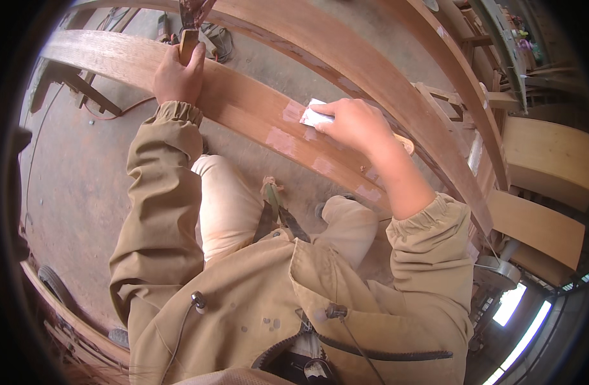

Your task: The person applies wood filler to a curved wooden frame using a putty knife and a smaller scraper. They repeatedly scoop filler from a bucket and spread it along the frame's surface, smoothing it as they work.

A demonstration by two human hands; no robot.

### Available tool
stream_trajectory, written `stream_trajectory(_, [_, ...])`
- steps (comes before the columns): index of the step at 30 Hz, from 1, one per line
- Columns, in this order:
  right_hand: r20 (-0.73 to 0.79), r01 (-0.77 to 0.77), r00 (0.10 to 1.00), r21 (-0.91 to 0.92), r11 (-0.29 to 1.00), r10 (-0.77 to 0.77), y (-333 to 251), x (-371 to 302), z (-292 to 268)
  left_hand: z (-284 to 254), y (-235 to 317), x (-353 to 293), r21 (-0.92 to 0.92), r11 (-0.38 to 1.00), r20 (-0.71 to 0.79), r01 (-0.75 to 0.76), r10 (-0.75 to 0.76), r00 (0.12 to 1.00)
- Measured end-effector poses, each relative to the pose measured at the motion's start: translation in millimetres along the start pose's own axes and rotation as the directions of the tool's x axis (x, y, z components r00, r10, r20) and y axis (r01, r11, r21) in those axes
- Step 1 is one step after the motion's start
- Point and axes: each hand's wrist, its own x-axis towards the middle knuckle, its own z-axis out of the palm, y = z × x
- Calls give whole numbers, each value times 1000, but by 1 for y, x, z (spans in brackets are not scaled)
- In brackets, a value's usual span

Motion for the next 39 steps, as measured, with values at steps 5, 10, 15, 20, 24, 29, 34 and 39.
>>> stream_trajectory(5, [-80,26,997,48,999,-22,-10,7,0,-1,2,0,-1,1000,-4,15,-15,1000])
stream_trajectory(10, [48,19,999,-145,989,-12,-12,6,-11,0,1,1,36,999,-17,-12,13,1000])
stream_trajectory(15, [30,7,1000,-130,991,-3,-27,9,-11,0,0,0,44,999,0,7,-7,1000])
stream_trajectory(20, [90,39,996,-247,968,-17,-27,3,-15,1,0,1,62,998,-16,-18,19,1000])
stream_trajectory(24, [19,3,1000,-29,1000,-2,-26,10,-13,-2,0,0,29,1000,5,11,-11,1000])
stream_trajectory(29, [-120,89,990,133,987,-73,-23,25,11,-2,7,-1,11,1000,-5,9,-9,1000])
stream_trajectory(34, [-2,77,997,-147,986,-79,-34,20,-16,-3,2,-1,60,998,-5,9,-9,1000])
stream_trajectory(39, [-21,68,997,-131,989,-71,-43,35,-12,-2,6,-1,68,998,-3,1,-1,1000])
